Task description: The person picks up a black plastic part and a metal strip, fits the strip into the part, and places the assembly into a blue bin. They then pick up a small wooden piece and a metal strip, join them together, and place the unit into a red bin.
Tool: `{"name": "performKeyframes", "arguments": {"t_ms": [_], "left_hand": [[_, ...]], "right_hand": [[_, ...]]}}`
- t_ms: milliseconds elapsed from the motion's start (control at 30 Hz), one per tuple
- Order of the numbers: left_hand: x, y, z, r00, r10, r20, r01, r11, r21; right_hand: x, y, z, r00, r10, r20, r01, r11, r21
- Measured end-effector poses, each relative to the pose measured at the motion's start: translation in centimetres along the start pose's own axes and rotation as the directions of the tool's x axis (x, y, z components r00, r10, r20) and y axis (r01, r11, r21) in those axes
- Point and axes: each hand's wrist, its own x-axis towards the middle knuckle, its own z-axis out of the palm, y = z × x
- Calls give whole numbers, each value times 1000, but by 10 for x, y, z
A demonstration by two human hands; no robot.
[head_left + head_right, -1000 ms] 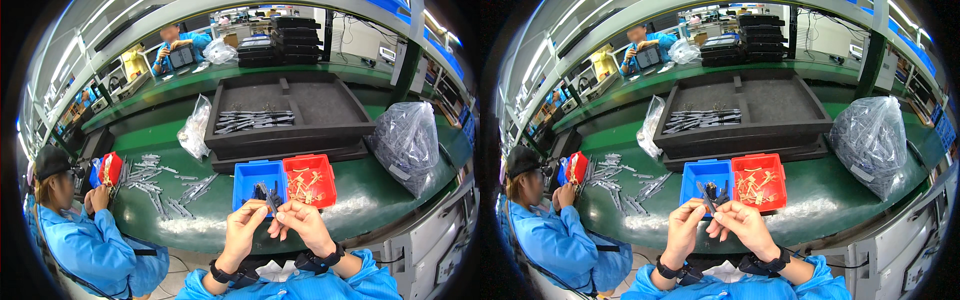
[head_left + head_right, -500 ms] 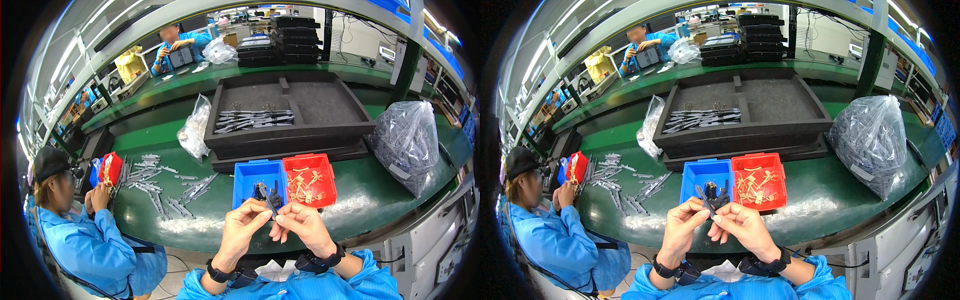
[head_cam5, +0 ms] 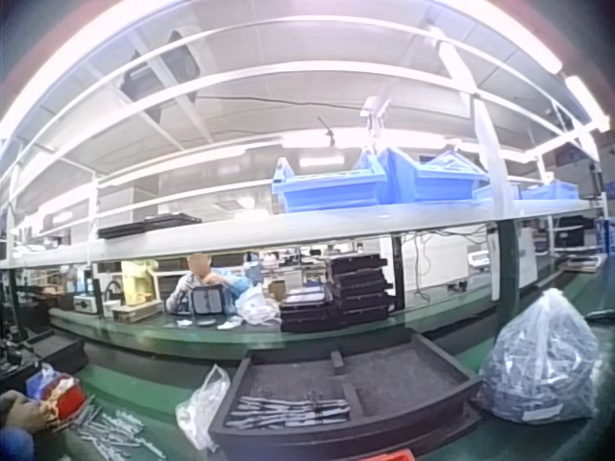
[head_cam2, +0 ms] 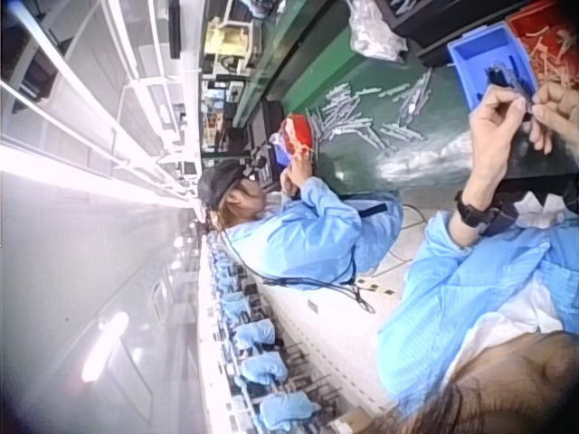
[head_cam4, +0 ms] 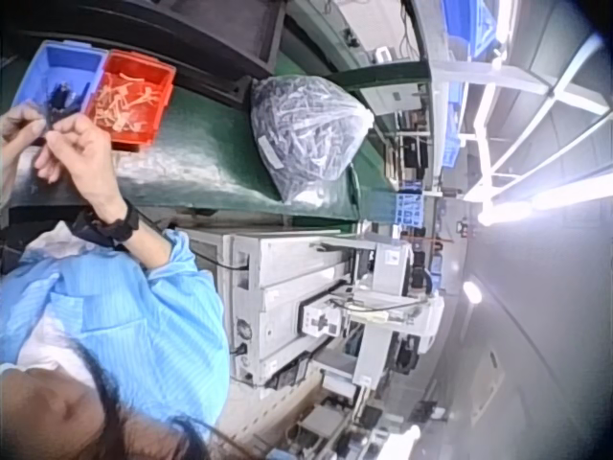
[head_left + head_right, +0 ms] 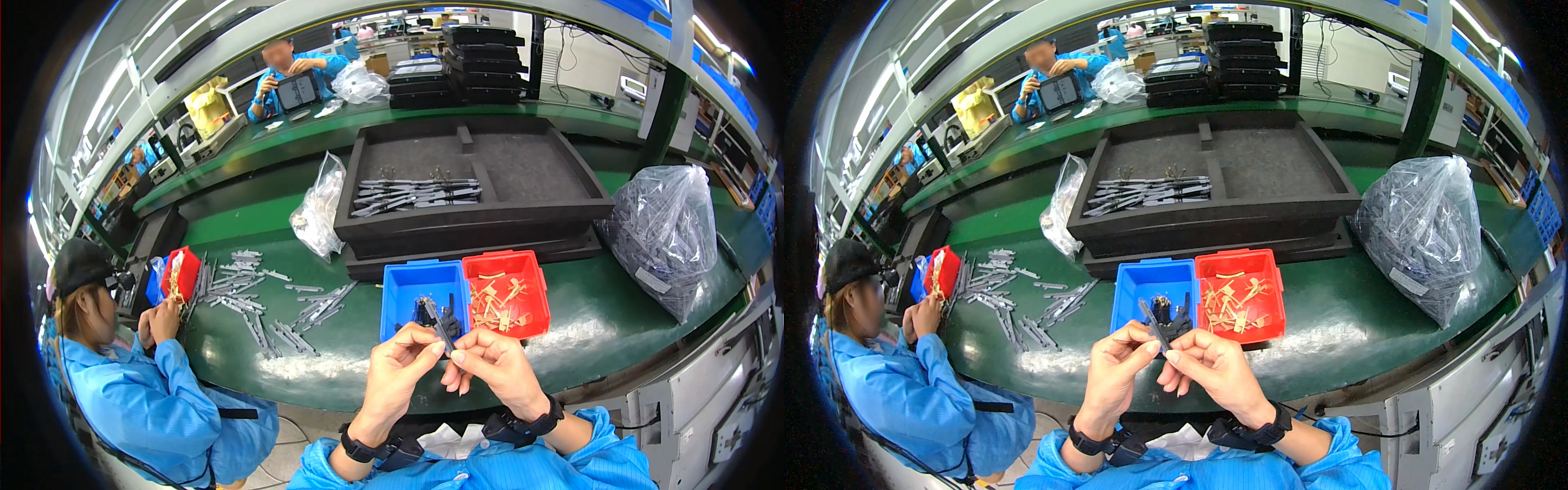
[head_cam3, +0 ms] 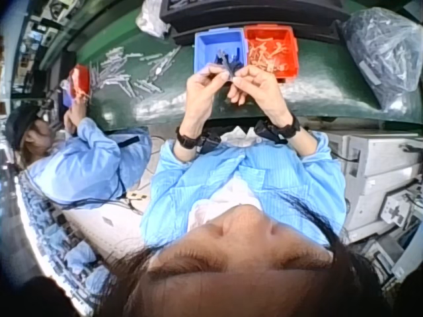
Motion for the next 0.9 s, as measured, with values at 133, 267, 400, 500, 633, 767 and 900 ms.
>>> {"name": "performKeyframes", "arguments": {"t_ms": [133, 267, 400, 500, 633, 767, 900], "left_hand": [[0, 0, 2, 1000, -14, 0, 14, 1000, -27], [0, -1, 3, 999, -42, -4, 42, 998, -51], [0, 1, 6, 1000, -3, -13, 3, 1000, -7], [0, 1, 7, 998, 57, -34, -55, 997, 52], [0, -2, 7, 995, 83, -47, -80, 995, 62], [0, -3, 8, 994, 97, -54, -94, 994, 65], [0, -3, 9, 992, 104, -66, -99, 992, 79]], "right_hand": [[0, 1, 0, 1000, -18, 1, 18, 1000, -11], [1, 1, -1, 999, -43, 1, 43, 999, -30], [1, 0, -2, 998, -55, -7, 55, 998, -8], [1, -1, -1, 999, -40, -16, 40, 999, 11], [1, 0, -1, 999, -27, -21, 27, 999, 25], [2, 1, -1, 999, -33, -19, 34, 999, 26], [2, 2, -1, 999, -34, -21, 35, 999, 21]]}}
